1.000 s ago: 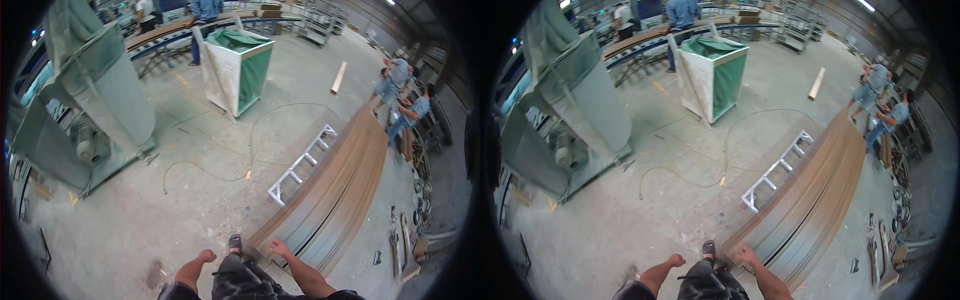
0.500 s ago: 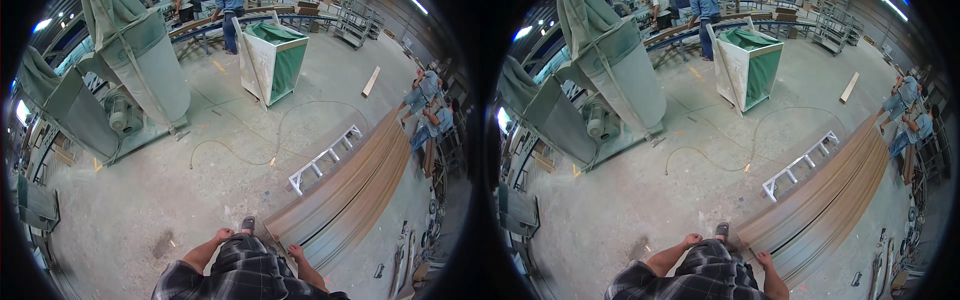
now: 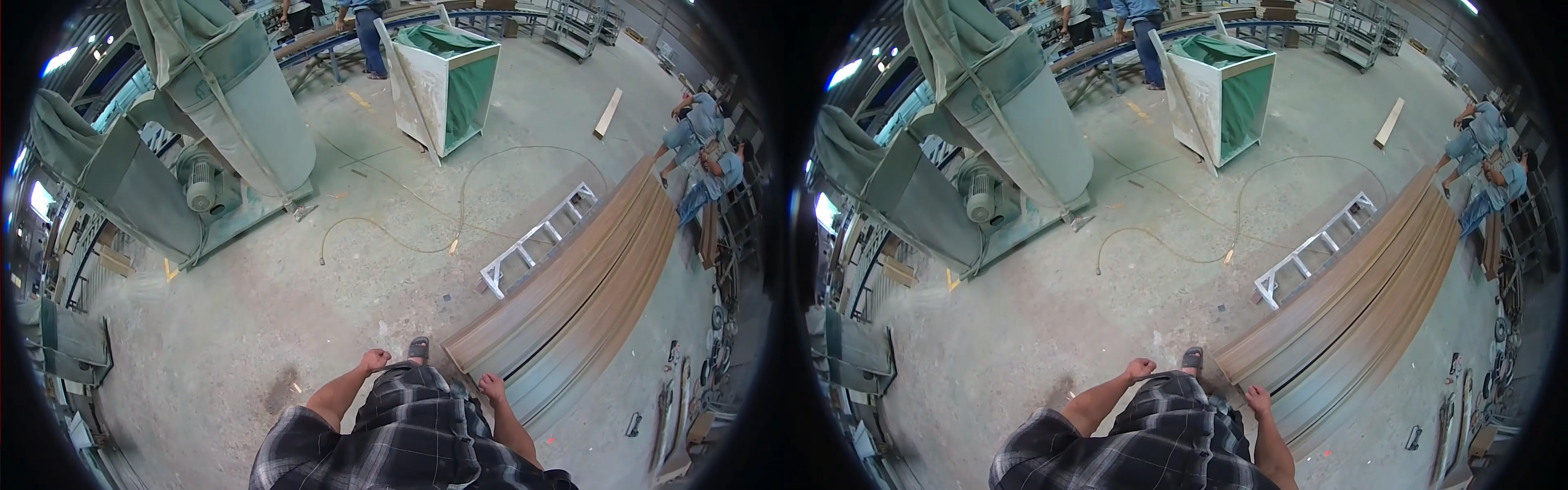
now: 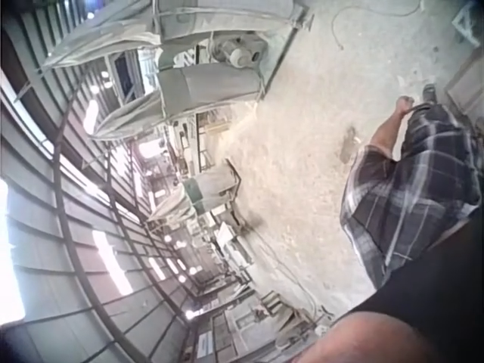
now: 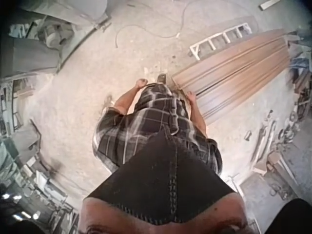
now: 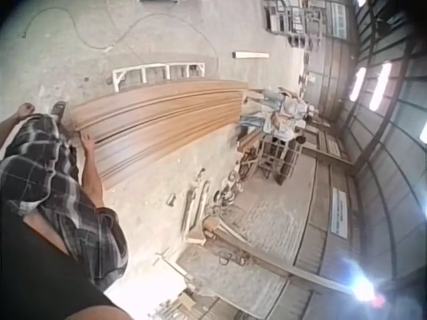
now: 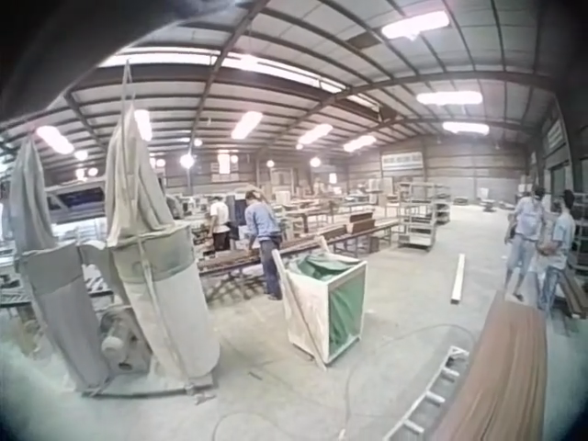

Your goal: Measuring wooden planks with a tape measure and organizing wooden materials in a factory.

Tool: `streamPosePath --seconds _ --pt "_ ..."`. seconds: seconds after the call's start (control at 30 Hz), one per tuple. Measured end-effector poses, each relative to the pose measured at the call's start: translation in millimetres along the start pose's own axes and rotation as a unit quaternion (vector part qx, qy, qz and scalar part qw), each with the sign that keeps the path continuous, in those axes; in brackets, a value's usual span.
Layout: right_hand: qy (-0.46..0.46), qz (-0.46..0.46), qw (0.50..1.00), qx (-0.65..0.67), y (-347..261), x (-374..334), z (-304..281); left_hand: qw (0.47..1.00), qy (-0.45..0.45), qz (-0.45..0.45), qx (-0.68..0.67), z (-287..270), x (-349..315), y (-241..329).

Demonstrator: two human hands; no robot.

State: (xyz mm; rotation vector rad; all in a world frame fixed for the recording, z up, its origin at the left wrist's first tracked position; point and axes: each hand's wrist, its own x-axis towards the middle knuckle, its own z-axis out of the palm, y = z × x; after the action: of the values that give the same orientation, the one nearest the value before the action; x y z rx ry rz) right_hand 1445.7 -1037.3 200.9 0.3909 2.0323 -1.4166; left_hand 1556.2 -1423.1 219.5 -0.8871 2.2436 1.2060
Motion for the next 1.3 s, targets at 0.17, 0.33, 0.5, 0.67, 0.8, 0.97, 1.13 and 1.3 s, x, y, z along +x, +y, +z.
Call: streamPosePath --seconds 0.17,0.33,0.5,0.67,0.8,0.97,1.13,1.3 --pt "-0.046 0.041 0.997 0.046 4.4 -12.7 1.2 1.0 -0.009 -0.017 -0.016 4.5 -10.9 -2.1" --pt "-0.046 0.111 0.99 0.068 5.4 -26.3 -0.6 0.998 -0.024 -0.04 -0.041 8.1 -17.7 -12.7" --pt "-0.055 0.08 0.994 0.051 2.4 -32.1 0.1 0.998 -0.033 -0.033 -0.045 8.9 -21.7 -20.1" --pt "-0.052 0.082 0.994 0.047 -1.0 -34.5 1.4 0.997 -0.034 -0.038 -0.062 10.8 -27.7 -19.9" --pt "-0.043 0.062 0.997 0.021 2.3 -37.1 2.1 0.997 -0.024 -0.032 -0.061 12.7 -35.5 -24.7" --pt "-0.032 0.092 0.995 0.024 11.0 -39.7 3.9 0.998 -0.004 -0.025 -0.057 14.1 -41.0 -31.9" --pt "-0.059 0.081 0.992 0.082 20.9 -46.3 4.4 0.993 -0.059 -0.069 -0.073 16.2 -44.7 -36.7" --pt "-0.051 0.086 0.991 0.086 29.7 -52.2 6.5 0.995 -0.034 -0.04 -0.083 16.8 -48.6 -37.7"
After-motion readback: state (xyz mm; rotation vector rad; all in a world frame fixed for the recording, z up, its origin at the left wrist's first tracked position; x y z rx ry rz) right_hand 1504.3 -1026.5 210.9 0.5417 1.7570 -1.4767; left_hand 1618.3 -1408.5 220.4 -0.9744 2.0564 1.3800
